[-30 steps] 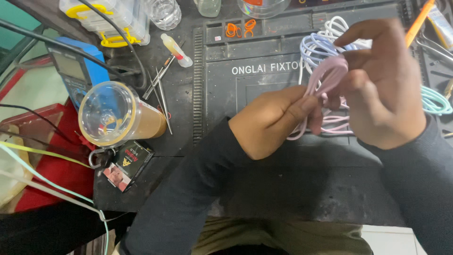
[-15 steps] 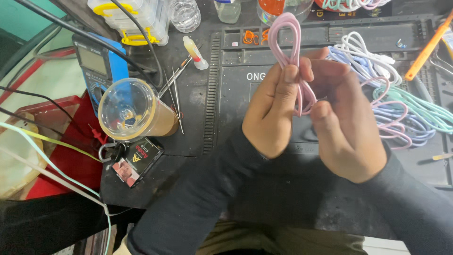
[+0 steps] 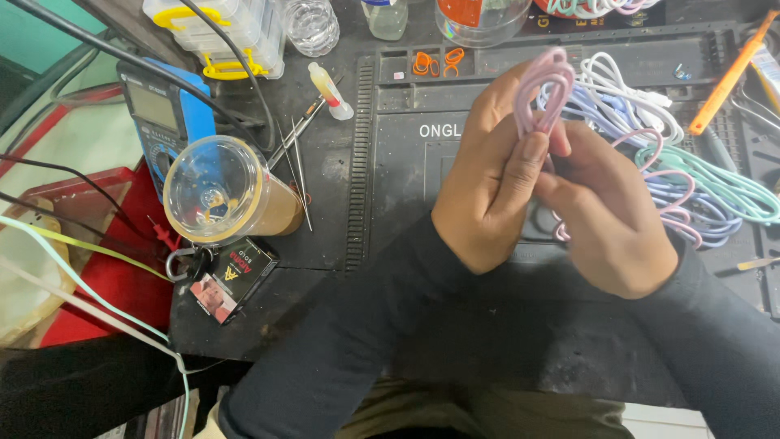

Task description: The person organizes a pile of USB cables on a workbench. They pick up a white cable, coil it, and secure it with an orange rubber band before placing it in a container. They repeat this process with a pink cable.

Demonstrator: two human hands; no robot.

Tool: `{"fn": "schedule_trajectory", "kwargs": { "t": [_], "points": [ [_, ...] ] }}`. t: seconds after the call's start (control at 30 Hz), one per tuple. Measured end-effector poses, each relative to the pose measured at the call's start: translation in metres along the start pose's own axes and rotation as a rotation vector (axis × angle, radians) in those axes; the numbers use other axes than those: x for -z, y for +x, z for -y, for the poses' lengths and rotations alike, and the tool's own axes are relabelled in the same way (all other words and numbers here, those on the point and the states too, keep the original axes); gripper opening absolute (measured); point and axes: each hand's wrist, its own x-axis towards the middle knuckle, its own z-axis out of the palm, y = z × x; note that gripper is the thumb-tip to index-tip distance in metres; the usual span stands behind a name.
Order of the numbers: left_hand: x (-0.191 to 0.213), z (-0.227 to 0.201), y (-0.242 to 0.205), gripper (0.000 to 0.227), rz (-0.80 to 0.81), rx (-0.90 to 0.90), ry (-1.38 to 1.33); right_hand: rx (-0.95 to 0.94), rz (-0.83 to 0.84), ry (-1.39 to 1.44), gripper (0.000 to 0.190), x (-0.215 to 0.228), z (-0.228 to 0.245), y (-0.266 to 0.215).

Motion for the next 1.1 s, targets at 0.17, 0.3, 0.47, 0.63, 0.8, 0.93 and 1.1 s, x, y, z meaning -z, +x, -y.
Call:
{"fn": "schedule_trajectory", "kwargs": {
  "t": [0.17,0.3,0.47,0.63,0.8,0.93,1.1],
  "points": [
    [0.002,0.008,-0.007,0.041,0.154,0.014,0.084,-0.116,0.014,0.563,0.03,-0.003,-0.016,-0.002],
    [0.01,-0.003,-0.001,0.043,0.171,0.03,0.065,-0.266,0.031,0.732,0.022,0.0,-0.02,-0.005],
    [0.013,-0.014,0.004,0.039,0.216,0.201,-0.133,-0.273,0.033,0.387,0.03,0.001,-0.018,-0.002],
    [0.029,-0.018,0.008,0.041,0.353,0.27,-0.179,-0.285,0.242,0.529,0.036,0.021,-0.016,0.0],
    [0.037,-0.019,0.008,0.035,0.444,0.166,-0.19,-0.133,0.531,0.527,0.029,0.042,0.0,0.01],
    [0.039,-0.021,0.008,0.031,0.464,0.216,-0.25,-0.24,0.623,0.604,0.029,0.048,-0.007,0.006],
    [0.033,-0.019,0.002,0.02,0.468,0.369,-0.611,-0.31,0.794,1.023,0.025,0.049,-0.009,0.003]
  ]
}}
